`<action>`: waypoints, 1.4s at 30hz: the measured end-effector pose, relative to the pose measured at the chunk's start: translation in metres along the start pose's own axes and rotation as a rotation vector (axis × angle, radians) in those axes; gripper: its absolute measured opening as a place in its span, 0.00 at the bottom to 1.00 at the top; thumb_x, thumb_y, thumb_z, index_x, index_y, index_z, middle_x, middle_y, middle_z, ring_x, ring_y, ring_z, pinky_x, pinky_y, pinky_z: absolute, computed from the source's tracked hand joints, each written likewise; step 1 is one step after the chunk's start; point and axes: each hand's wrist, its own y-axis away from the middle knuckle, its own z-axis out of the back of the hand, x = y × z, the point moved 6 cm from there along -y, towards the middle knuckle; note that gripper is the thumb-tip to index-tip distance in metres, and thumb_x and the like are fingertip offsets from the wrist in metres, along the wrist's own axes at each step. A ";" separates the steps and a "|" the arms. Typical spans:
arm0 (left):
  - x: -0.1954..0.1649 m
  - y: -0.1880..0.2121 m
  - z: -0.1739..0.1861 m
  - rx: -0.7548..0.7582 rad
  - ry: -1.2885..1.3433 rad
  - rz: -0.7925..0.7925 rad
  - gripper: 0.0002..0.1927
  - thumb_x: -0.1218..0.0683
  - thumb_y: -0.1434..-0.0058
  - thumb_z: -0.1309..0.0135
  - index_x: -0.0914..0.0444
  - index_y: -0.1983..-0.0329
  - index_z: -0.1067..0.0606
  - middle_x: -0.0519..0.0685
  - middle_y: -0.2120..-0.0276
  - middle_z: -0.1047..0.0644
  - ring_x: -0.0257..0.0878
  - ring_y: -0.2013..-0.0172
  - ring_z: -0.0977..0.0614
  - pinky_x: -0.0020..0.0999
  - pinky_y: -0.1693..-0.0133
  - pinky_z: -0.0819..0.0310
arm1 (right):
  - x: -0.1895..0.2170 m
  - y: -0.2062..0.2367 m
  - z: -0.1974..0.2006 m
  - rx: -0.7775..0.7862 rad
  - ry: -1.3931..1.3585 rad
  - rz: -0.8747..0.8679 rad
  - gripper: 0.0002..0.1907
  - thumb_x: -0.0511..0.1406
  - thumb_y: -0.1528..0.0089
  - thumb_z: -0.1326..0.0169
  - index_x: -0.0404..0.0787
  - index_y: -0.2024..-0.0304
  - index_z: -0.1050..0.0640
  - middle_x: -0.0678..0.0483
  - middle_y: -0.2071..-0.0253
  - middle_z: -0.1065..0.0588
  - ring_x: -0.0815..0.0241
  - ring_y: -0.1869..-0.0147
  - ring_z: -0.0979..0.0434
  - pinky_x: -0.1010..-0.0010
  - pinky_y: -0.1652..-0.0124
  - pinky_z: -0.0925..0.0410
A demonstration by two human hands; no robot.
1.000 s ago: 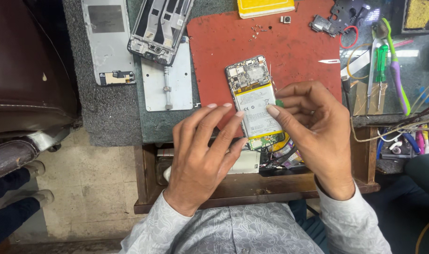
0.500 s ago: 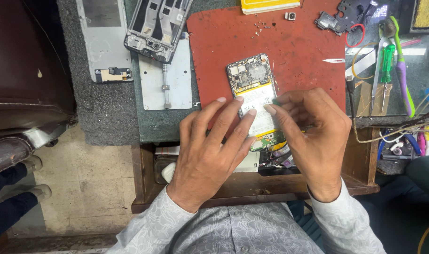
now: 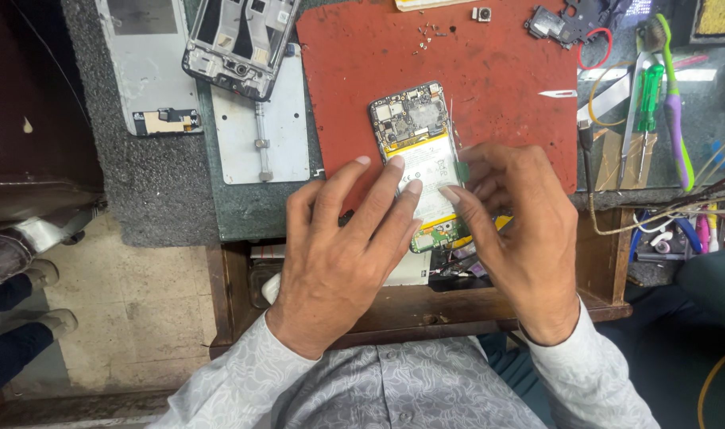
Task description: The person works on a disassembled smartphone at a repair bench, prying and lifting the battery out of the phone body with a metal pry tool and tweezers. They handle the battery, press it back into the frame, reposition the phone, and use tweezers to work on small components near the battery connector.
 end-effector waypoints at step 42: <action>0.000 -0.032 -0.007 0.009 -0.139 -0.035 0.07 0.53 0.28 0.46 0.56 0.62 0.31 0.53 0.33 0.28 0.37 0.50 0.28 0.39 0.47 0.37 | 0.001 -0.029 -0.006 -0.040 0.325 0.366 0.26 0.21 0.46 0.41 0.40 0.45 0.19 0.49 0.54 0.26 0.55 0.57 0.26 0.67 0.59 0.31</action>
